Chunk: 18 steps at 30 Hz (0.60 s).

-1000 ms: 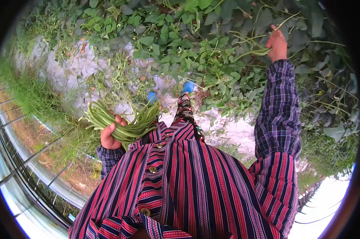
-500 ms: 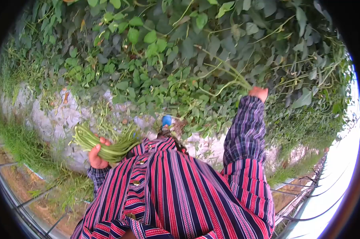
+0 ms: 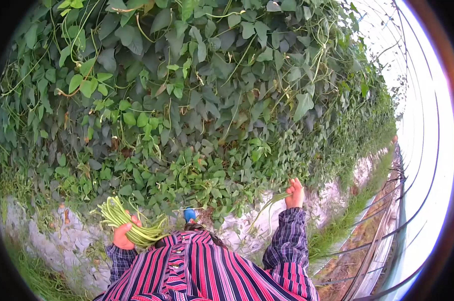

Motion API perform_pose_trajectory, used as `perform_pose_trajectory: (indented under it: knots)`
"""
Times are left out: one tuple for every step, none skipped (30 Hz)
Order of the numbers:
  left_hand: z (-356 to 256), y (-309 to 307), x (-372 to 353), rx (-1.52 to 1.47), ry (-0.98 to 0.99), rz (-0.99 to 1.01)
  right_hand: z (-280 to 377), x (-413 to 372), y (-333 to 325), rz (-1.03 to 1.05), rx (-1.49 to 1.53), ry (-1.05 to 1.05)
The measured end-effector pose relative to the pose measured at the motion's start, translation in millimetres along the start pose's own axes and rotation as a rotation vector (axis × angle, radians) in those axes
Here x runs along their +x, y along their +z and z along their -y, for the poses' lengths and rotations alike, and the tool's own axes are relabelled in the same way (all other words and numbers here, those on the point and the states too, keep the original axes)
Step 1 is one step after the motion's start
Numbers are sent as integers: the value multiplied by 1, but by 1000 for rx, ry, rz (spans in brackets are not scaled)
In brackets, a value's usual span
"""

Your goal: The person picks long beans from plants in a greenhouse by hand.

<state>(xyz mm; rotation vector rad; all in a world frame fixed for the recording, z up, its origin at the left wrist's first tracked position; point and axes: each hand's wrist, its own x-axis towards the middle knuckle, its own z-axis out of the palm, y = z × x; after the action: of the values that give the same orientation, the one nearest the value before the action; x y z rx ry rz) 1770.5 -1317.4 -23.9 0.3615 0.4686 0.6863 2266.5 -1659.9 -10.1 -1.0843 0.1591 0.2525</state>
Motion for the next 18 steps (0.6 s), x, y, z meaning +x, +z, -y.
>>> perform_pose_trajectory:
  knots:
    - [2,-2,8,10,4,30,10,-6,10,29,-6,-15]
    - [4,-4,11,23,1,42,21,-16,14,50,-21,-16]
    - [5,-1,12,44,-26,55,30,-27,28,52,-65,-42]
    - [3,3,13,64,-55,50,36,-34,49,54,-117,-50]
    - [7,-5,13,20,-83,38,41,-44,68,75,-182,-63]
    - [10,-9,15,64,-41,60,38,-41,80,94,-231,-56]
    - [11,-7,12,63,-15,50,29,-25,79,135,-258,-19]
    - [14,-4,12,62,20,52,20,-4,79,184,-278,8]
    - [17,-4,12,72,26,32,7,16,84,202,-272,70]
    - [20,-4,11,49,51,-8,-6,30,94,220,-266,132]
    - [25,-2,11,28,78,-45,-22,44,106,201,-293,142]
    - [30,2,10,40,90,-54,-39,59,112,200,-262,187]
    - [35,8,15,24,142,-83,-56,79,121,214,-267,238]
    - [37,14,21,14,186,-112,-72,94,126,219,-269,291]
    - [41,31,26,57,192,-143,-84,108,131,243,-241,343]
    - [46,42,34,70,194,-147,-92,121,138,273,-216,390]
    - [53,51,42,121,201,-156,-97,133,145,324,-201,421]
    - [58,61,48,175,206,-170,-103,149,149,326,-194,437]
